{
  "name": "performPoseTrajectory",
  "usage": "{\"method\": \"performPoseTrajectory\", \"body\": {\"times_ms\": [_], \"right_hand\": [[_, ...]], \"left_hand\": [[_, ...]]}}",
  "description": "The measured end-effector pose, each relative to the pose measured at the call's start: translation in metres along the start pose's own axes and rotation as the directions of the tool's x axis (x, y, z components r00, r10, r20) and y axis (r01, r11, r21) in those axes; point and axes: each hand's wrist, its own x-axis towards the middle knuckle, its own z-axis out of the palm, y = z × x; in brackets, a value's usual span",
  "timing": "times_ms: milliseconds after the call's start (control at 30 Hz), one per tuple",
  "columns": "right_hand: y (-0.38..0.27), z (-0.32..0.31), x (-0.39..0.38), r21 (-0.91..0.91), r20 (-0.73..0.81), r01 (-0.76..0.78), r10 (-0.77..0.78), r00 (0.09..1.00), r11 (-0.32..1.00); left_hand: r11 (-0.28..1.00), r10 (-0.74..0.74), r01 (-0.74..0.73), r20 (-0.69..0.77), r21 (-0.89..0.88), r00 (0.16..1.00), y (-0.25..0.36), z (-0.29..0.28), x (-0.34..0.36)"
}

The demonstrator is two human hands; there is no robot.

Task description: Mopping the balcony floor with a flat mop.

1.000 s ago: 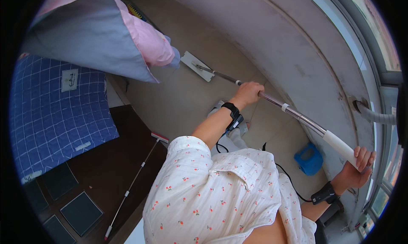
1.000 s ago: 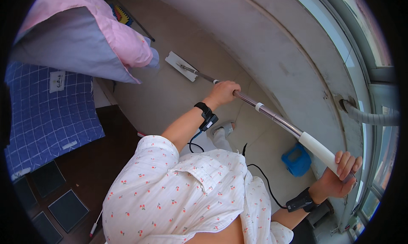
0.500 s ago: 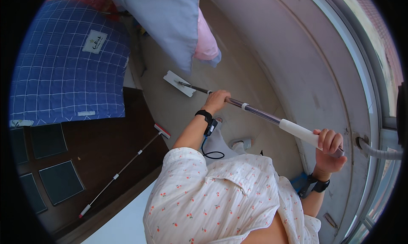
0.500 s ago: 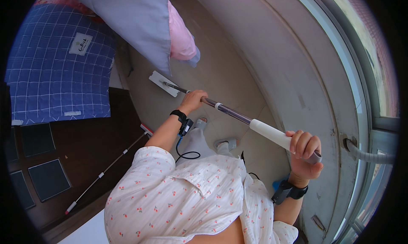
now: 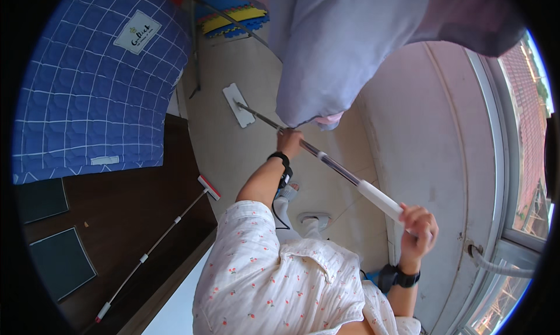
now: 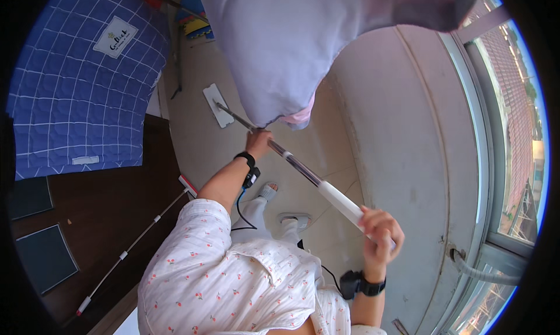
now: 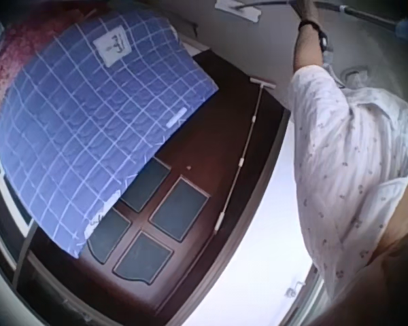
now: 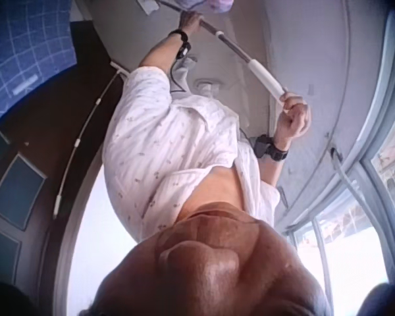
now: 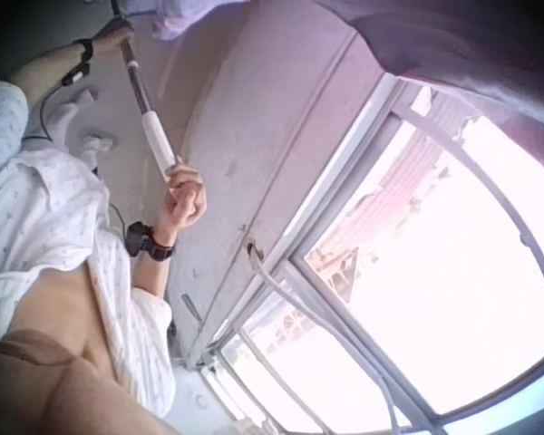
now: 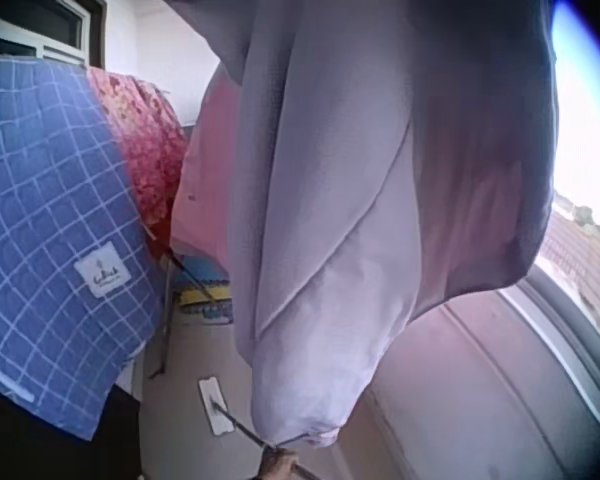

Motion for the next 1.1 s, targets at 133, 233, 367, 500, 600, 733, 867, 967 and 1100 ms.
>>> {"method": "performPoseTrajectory", "body": {"times_ms": [133, 233, 367, 500, 600, 733, 867, 967, 1100], "right_hand": [[-0.051, -0.031, -0.035, -0.124, -0.353, 0.012, -0.055, 0.934, 0.992], [-0.101, -0.058, -0.072, -0.066, -0.467, -0.011, -0.022, 0.884, 0.998], [-0.130, -0.107, -0.099, 0.005, -0.564, 0.040, -0.030, 0.825, 0.999], [-0.121, -0.117, -0.084, 0.096, -0.534, 0.268, -0.177, 0.827, 0.959], [-0.100, -0.083, -0.046, 0.256, -0.424, 0.251, -0.126, 0.897, 0.933], [-0.059, -0.006, 0.010, 0.163, -0.237, 0.075, -0.035, 0.971, 0.984], [-0.001, 0.095, 0.080, 0.073, 0.000, -0.024, 0.024, 1.000, 0.997], [0.047, 0.181, 0.150, 0.168, 0.143, 0.022, -0.047, 0.989, 0.986], [0.130, 0.295, 0.226, 0.007, 0.237, 0.029, -0.029, 0.971, 1.000]], "left_hand": [[0.944, 0.290, -0.253, 0.167, -0.214, 0.942, 0.077, 0.024, 0.002], [0.886, 0.415, -0.335, 0.226, -0.320, 0.881, 0.154, 0.037, -0.018], [0.858, 0.486, -0.373, 0.318, -0.354, 0.814, 0.210, 0.030, -0.029], [0.798, 0.559, -0.386, 0.330, -0.462, 0.761, 0.199, 0.005, -0.016], [0.833, 0.517, -0.400, 0.280, -0.382, 0.809, 0.156, -0.014, 0.009], [0.842, 0.253, -0.207, 0.026, -0.498, 0.967, 0.046, -0.033, 0.060], [0.980, 0.048, -0.032, 0.075, -0.197, 0.996, -0.101, -0.063, 0.130], [0.975, 0.071, -0.098, -0.138, -0.201, 0.988, -0.208, -0.100, 0.178], [0.922, -0.383, 0.357, -0.219, -0.147, 0.898, -0.299, -0.138, 0.232]]}}
